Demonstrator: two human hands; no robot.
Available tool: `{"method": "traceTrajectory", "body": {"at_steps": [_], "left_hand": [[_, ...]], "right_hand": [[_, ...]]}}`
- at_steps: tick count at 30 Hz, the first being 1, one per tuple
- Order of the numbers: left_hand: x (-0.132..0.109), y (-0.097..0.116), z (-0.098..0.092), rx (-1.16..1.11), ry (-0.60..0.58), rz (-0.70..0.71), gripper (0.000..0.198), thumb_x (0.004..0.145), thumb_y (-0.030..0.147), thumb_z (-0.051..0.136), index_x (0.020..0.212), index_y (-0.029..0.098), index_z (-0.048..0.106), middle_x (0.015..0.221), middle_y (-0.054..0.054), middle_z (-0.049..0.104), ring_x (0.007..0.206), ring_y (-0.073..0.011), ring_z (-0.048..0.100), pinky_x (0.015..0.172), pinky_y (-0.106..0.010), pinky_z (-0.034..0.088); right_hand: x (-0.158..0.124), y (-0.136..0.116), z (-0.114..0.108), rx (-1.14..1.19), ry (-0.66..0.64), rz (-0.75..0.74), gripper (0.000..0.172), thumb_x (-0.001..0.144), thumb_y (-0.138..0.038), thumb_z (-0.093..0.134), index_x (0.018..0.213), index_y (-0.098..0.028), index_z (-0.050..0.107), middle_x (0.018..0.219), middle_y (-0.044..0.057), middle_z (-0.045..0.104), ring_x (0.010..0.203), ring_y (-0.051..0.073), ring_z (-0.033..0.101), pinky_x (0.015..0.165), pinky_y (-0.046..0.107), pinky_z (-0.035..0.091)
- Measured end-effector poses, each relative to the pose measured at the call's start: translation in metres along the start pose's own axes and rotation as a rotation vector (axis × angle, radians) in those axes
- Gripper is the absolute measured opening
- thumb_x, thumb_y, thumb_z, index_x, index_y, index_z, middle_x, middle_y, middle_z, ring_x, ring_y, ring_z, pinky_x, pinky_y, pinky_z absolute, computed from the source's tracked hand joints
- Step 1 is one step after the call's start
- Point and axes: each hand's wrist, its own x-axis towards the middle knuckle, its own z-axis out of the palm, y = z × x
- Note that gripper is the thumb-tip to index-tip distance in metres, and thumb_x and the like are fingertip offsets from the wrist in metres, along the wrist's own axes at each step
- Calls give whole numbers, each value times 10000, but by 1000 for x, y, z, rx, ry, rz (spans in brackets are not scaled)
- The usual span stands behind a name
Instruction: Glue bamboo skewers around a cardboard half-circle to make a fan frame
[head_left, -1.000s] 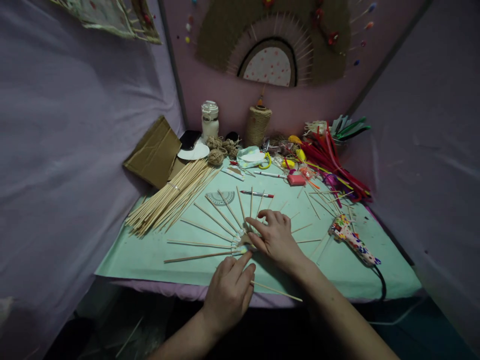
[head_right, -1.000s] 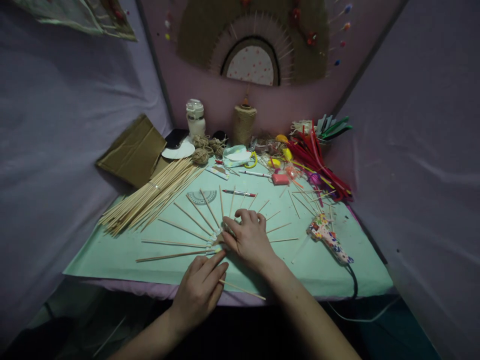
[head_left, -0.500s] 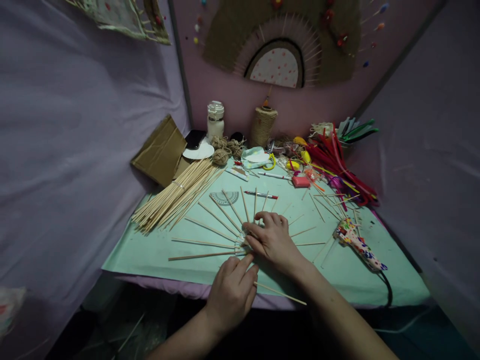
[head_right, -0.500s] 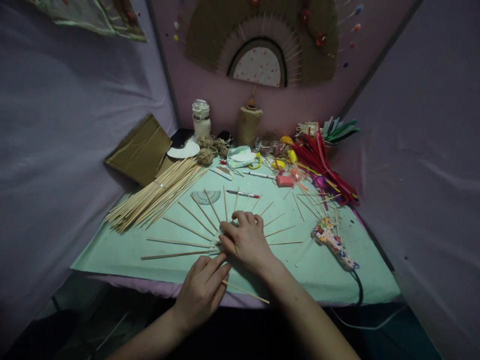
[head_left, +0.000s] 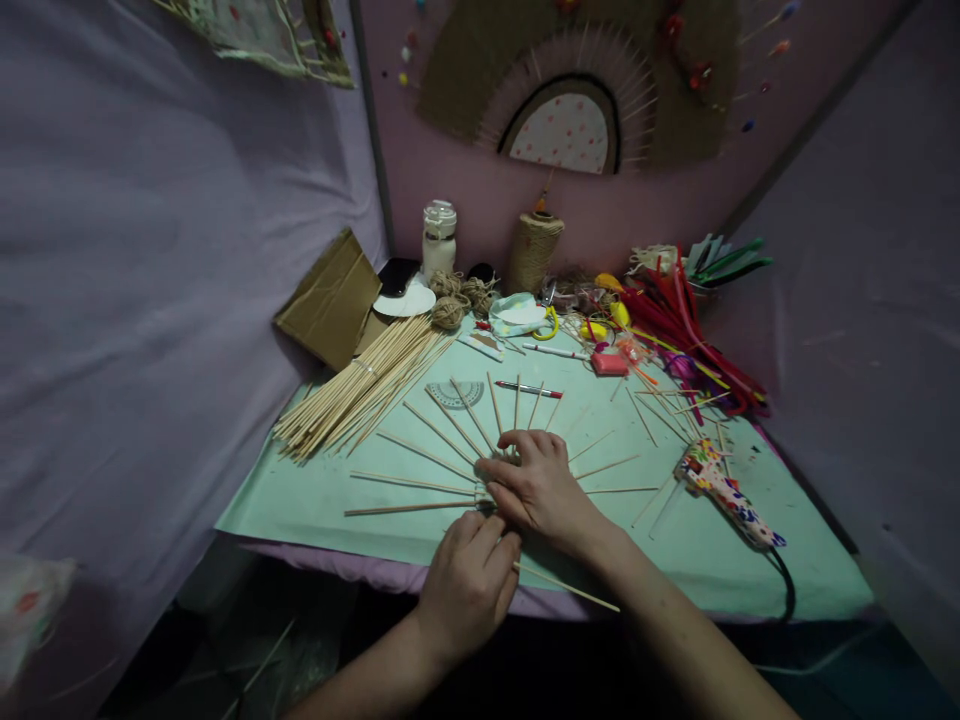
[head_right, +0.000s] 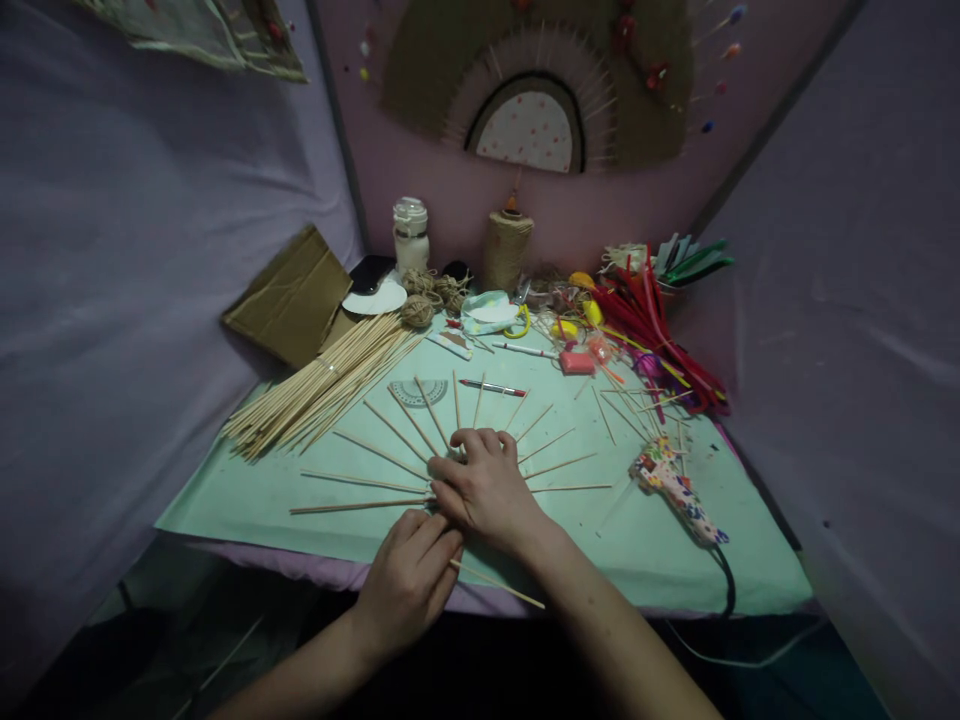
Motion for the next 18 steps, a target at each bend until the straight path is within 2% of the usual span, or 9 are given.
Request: {"method": "traceTrajectory", "body": {"at_steps": [5, 10, 18], "left_hand": [[0, 1, 0, 21, 19, 8, 188, 866, 140, 466, 961, 130, 628, 901, -99, 597, 793, -215, 451, 709, -362, 434], [0, 1, 1, 46, 2, -3, 162, 867, 149, 458, 789, 149, 600, 793, -80, 558, 782, -217, 452, 704, -368, 426], [1, 1, 0, 56, 50, 15, 192, 873, 152, 451, 752, 152, 599, 765, -81, 549, 769, -215, 450, 679, -362, 430]], "right_hand": [[0, -1, -1, 4, -5, -18, 291, 917, -373, 477, 1154, -316, 637, 1178, 96, 511, 1070, 267, 400, 912, 444, 271], [-1, -2, 0, 31, -36, -73, 291, 918, -383, 472, 1149, -326, 640, 1173, 87, 519, 1053, 262, 409, 908, 445, 270], [-2, -3, -1, 89, -39, -141, 278, 927, -364, 456, 1105, -322, 665, 1171, 77, 520, 1070, 253, 403, 914, 441, 273]]}}
